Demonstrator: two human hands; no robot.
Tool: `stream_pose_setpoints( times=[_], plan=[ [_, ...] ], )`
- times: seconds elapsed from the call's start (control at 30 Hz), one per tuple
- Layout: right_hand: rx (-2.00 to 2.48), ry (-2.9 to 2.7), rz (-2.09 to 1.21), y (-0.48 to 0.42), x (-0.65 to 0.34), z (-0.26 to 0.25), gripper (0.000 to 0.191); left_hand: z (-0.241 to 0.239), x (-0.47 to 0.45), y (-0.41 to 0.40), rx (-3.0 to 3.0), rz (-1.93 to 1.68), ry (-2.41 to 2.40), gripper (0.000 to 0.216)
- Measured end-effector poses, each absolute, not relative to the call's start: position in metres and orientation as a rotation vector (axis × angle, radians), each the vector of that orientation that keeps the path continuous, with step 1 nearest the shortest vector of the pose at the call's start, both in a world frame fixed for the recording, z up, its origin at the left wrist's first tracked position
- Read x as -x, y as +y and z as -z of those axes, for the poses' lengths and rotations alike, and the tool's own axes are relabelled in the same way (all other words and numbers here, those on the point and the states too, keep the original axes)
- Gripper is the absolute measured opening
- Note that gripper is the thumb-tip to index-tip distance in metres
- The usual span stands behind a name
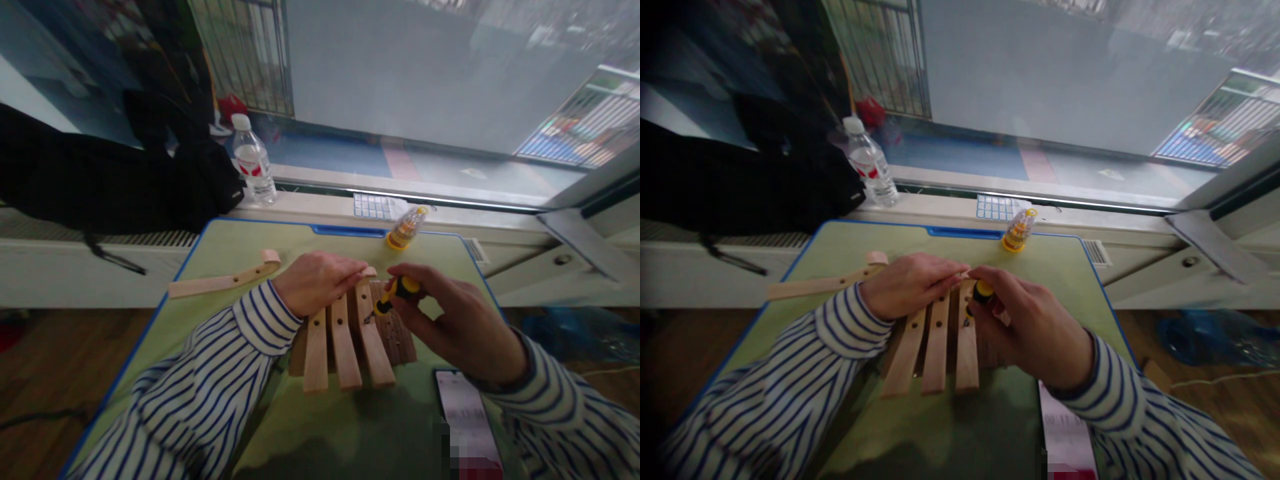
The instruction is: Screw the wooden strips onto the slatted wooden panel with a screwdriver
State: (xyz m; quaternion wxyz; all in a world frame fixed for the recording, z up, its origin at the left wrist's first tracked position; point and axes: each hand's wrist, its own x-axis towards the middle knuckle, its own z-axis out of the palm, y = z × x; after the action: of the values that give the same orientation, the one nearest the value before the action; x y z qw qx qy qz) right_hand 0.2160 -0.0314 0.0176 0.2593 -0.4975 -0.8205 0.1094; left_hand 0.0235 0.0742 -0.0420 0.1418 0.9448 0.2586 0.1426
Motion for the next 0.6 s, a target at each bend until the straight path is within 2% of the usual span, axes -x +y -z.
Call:
stream_pose_setpoints(
  times=[0.6],
  plan=[
    [1.358, -2.25, -0.294, -0.0313, -0.2163, -0.0174, 0.03, 0.0439, -0.0225, 0.0751, -2.732, -0.425, 0.725, 0.034]
  ],
)
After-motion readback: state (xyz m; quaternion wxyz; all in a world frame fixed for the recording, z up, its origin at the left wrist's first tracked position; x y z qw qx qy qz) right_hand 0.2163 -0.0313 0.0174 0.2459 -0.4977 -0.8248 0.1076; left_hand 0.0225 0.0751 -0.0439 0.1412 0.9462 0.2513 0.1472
